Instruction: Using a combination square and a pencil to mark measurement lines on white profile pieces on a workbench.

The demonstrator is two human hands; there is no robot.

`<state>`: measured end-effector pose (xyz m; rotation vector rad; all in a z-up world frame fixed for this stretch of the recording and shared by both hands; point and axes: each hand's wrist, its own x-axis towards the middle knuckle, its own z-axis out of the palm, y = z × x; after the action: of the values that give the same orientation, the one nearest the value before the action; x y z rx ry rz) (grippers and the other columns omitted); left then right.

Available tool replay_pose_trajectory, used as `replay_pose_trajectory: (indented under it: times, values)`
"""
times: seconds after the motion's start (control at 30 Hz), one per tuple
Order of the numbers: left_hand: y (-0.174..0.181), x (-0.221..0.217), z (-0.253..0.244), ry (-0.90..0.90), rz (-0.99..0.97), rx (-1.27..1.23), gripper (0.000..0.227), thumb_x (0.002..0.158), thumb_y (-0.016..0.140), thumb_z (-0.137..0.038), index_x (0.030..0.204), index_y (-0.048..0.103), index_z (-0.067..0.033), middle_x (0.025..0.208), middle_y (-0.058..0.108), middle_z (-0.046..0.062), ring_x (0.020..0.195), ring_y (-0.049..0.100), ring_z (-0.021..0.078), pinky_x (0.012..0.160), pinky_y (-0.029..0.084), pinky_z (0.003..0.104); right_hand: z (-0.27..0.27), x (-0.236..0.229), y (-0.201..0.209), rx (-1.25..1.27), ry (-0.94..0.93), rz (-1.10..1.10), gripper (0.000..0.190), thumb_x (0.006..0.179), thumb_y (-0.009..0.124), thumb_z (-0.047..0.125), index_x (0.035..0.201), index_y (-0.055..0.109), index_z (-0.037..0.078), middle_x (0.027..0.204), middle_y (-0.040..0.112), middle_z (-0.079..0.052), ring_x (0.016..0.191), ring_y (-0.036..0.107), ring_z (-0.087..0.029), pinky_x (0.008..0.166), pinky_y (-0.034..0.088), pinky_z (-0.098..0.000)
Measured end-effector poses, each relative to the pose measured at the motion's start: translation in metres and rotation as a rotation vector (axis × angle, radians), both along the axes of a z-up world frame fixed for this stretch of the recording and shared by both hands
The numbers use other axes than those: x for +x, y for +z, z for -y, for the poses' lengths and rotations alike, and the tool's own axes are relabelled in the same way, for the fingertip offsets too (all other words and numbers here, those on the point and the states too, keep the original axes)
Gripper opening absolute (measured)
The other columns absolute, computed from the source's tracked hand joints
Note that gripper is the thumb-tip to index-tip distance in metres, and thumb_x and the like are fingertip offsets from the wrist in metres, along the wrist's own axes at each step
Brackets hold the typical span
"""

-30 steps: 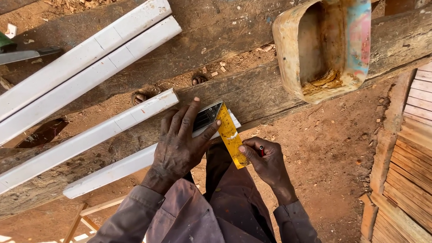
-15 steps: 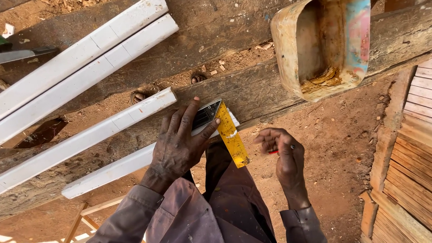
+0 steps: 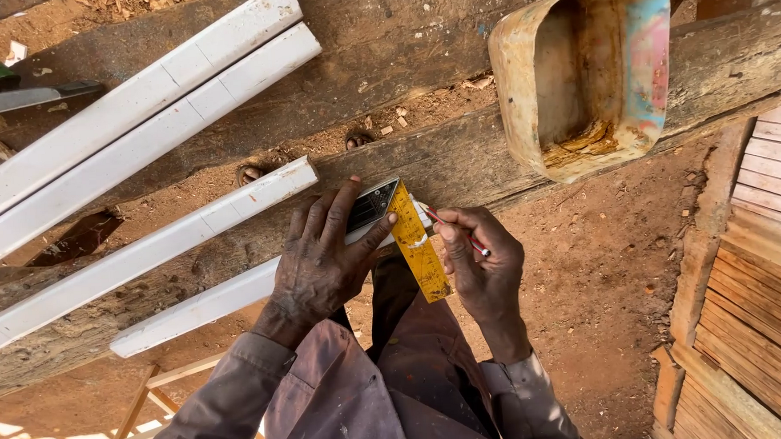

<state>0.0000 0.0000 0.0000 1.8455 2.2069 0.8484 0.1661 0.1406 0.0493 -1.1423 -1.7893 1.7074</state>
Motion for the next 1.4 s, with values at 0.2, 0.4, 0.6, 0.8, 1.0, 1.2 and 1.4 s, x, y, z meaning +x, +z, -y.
replay_pose_trajectory:
  times: [0.2, 0.4, 0.6, 0.8, 1.0, 1.2, 1.4]
  values:
    - [-0.003, 0.001, 0.001, -0.002, 0.001, 0.010, 0.064, 0.081, 0.087, -0.025, 0.140, 0.063, -0.0247, 0.144, 0.052, 0.030, 0.119, 0.059, 0.0450, 0.094, 0.049, 0.057, -0.002, -0.007, 0.001, 0.029, 0.047, 0.024, 0.019, 0.098, 0.065, 0.006, 0.111, 0.071, -0.007, 0.076, 0.065, -0.012, 0.048, 0.060, -0.009, 0.046, 0.055, -0.0229]
    - [-0.001, 0.000, 0.001, 0.000, 0.005, 0.001, 0.059, 0.085, 0.083, -0.026, 0.141, 0.063, -0.0251, 0.143, 0.052, 0.030, 0.120, 0.058, 0.0450, 0.095, 0.048, 0.057, 0.011, 0.025, -0.002, 0.244, 0.199, 0.108, 0.022, 0.101, 0.060, 0.007, 0.115, 0.071, -0.006, 0.075, 0.063, -0.014, 0.052, 0.061, -0.018, 0.046, 0.051, -0.0293]
    - [0.002, 0.001, 0.002, 0.020, -0.003, -0.005, 0.060, 0.082, 0.084, -0.025, 0.139, 0.064, -0.0248, 0.142, 0.052, 0.029, 0.119, 0.058, 0.0443, 0.096, 0.047, 0.057, 0.010, 0.047, 0.019, 0.051, 0.125, 0.159, 0.021, 0.099, 0.061, 0.009, 0.113, 0.072, -0.002, 0.070, 0.064, -0.011, 0.052, 0.058, -0.013, 0.050, 0.054, -0.0255]
    - [0.008, -0.002, 0.000, 0.066, 0.039, 0.095, 0.039, 0.095, 0.074, -0.040, 0.129, 0.071, -0.0214, 0.138, 0.057, 0.029, 0.110, 0.063, 0.0422, 0.090, 0.048, 0.053, -0.001, 0.024, 0.023, 0.063, 0.083, 0.215, 0.020, 0.099, 0.063, 0.010, 0.109, 0.072, -0.004, 0.068, 0.066, -0.013, 0.052, 0.062, -0.014, 0.047, 0.053, -0.0270]
    - [0.006, -0.008, 0.007, 0.059, 0.082, 0.103, 0.041, 0.094, 0.070, -0.047, 0.126, 0.073, -0.0212, 0.136, 0.060, 0.029, 0.109, 0.064, 0.0432, 0.089, 0.048, 0.055, -0.009, 0.037, 0.013, 0.077, 0.076, 0.233, 0.020, 0.099, 0.063, 0.010, 0.109, 0.073, -0.004, 0.067, 0.067, -0.014, 0.052, 0.062, -0.015, 0.048, 0.054, -0.0287]
    - [0.008, -0.011, 0.004, 0.039, 0.066, 0.104, 0.036, 0.093, 0.075, -0.039, 0.123, 0.073, -0.0195, 0.134, 0.060, 0.029, 0.109, 0.064, 0.0433, 0.087, 0.050, 0.052, -0.008, 0.040, 0.007, 0.072, 0.012, 0.219, 0.019, 0.099, 0.064, 0.008, 0.109, 0.073, -0.005, 0.067, 0.067, -0.014, 0.050, 0.060, -0.012, 0.046, 0.054, -0.0254]
    - [0.007, -0.011, 0.004, 0.034, 0.019, 0.108, 0.038, 0.092, 0.079, -0.036, 0.125, 0.072, -0.0181, 0.133, 0.059, 0.031, 0.109, 0.064, 0.0447, 0.085, 0.051, 0.053, -0.003, 0.032, 0.009, 0.062, 0.005, 0.200, 0.019, 0.099, 0.065, 0.009, 0.107, 0.074, -0.006, 0.066, 0.067, -0.015, 0.049, 0.061, -0.013, 0.044, 0.054, -0.0256]
